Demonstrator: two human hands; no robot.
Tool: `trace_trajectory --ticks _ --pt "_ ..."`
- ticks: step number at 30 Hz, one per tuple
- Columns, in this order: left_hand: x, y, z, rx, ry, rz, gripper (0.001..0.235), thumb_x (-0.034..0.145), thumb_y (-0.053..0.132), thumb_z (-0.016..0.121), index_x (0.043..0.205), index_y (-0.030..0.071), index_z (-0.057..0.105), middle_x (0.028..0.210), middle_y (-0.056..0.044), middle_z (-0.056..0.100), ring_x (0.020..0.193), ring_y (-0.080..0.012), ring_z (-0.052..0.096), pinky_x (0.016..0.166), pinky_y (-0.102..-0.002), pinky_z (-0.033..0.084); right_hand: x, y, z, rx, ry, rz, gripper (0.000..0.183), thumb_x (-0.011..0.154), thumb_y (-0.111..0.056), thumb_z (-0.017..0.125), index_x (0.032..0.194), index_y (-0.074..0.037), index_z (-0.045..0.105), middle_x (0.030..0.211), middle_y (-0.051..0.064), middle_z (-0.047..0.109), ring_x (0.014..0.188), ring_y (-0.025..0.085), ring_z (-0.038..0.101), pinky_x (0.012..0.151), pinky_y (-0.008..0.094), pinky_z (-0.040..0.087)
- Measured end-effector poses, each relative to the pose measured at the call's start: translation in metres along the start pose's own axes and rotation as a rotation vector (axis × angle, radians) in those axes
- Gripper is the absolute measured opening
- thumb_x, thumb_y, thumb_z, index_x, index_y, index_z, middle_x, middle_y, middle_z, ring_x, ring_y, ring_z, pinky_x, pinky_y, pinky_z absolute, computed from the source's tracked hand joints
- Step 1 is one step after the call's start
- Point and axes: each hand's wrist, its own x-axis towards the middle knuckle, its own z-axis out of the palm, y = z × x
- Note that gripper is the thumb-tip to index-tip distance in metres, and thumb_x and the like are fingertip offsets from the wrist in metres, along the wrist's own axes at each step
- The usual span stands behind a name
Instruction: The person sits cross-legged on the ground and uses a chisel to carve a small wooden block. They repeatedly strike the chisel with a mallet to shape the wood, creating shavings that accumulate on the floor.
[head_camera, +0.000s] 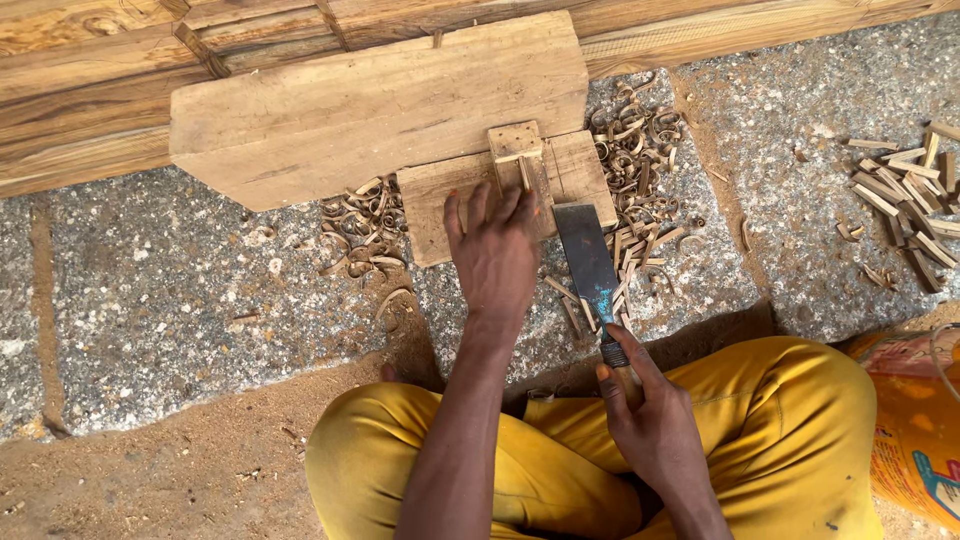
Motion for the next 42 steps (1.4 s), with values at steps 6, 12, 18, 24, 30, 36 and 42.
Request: trace_trajectory --ticks 6,12,18,24,30,36,42 --pt "-0.001 -0.001 -0.009 0.033 -0.070 -0.045 0.040 0.092 0.003 0.066 0.127 0.022 0.074 0.138 0.001 0.069 0.138 -0.0288 0.053 0.126 -0.057 0.017 -0.005 0.001 -0.003 -0.122 0.151 -0.368 0.054 0.090 -0.013 0.067 0.143 -0.008 0.056 0.073 0.019 0.067 0.055 0.028 0.063 0.052 0.042 0.051" --pt "0.003 -0.001 -0.020 -0.048 -0.173 -0.138 0.052 0.083 -0.001 0.071 0.126 0.027 0.073 0.145 0.000 0.062 0.142 -0.0294 0.047 0.124 -0.059 0.011 -0.011 -0.015 -0.009 -0.076 -0.006 -0.061 0.053 0.090 -0.016 0.068 0.142 -0.017 0.058 0.061 0.020 0.068 0.047 0.030 0.065 0.055 0.043 0.052" --pt "0.006 0.001 -0.020 -0.095 -0.192 -0.184 0.049 0.080 0.004 0.076 0.122 0.030 0.075 0.145 -0.001 0.061 0.142 -0.0283 0.044 0.124 -0.061 0.006 -0.013 -0.021 -0.004 -0.074 -0.022 -0.095 0.057 0.088 -0.017 0.070 0.144 -0.019 0.058 0.071 0.019 0.071 0.051 0.030 0.069 0.053 0.044 0.053" --pt "0.003 0.003 -0.018 -0.117 -0.165 -0.207 0.049 0.078 0.003 0.076 0.120 0.028 0.076 0.142 -0.003 0.063 0.140 -0.0277 0.047 0.124 -0.061 0.005 -0.013 -0.026 0.002 -0.115 -0.072 -0.058 0.062 0.088 -0.019 0.071 0.149 -0.022 0.057 0.070 0.021 0.071 0.055 0.032 0.069 0.059 0.046 0.053" --pt "0.004 0.004 -0.020 -0.139 -0.163 -0.224 0.047 0.078 0.004 0.076 0.120 0.027 0.076 0.142 -0.003 0.063 0.140 -0.0277 0.046 0.124 -0.063 0.005 -0.013 -0.027 0.004 -0.064 -0.045 -0.095 0.061 0.087 -0.018 0.071 0.147 -0.021 0.058 0.076 0.020 0.073 0.055 0.030 0.071 0.056 0.045 0.054" --pt "0.004 0.004 -0.021 -0.169 -0.171 -0.237 0.048 0.076 0.005 0.079 0.119 0.026 0.076 0.142 -0.003 0.063 0.140 -0.0287 0.046 0.123 -0.066 0.005 -0.012 -0.026 0.005 -0.062 -0.058 -0.075 0.060 0.087 -0.017 0.070 0.146 -0.020 0.057 0.075 0.019 0.074 0.051 0.025 0.069 0.052 0.042 0.054" --pt "0.003 0.004 -0.021 -0.171 -0.163 -0.228 0.048 0.076 0.005 0.080 0.120 0.024 0.076 0.141 -0.005 0.063 0.140 -0.0286 0.045 0.122 -0.069 0.006 -0.012 -0.024 0.006 -0.037 -0.049 -0.113 0.060 0.088 -0.016 0.070 0.146 -0.019 0.058 0.072 0.015 0.073 0.047 0.020 0.066 0.047 0.039 0.053"
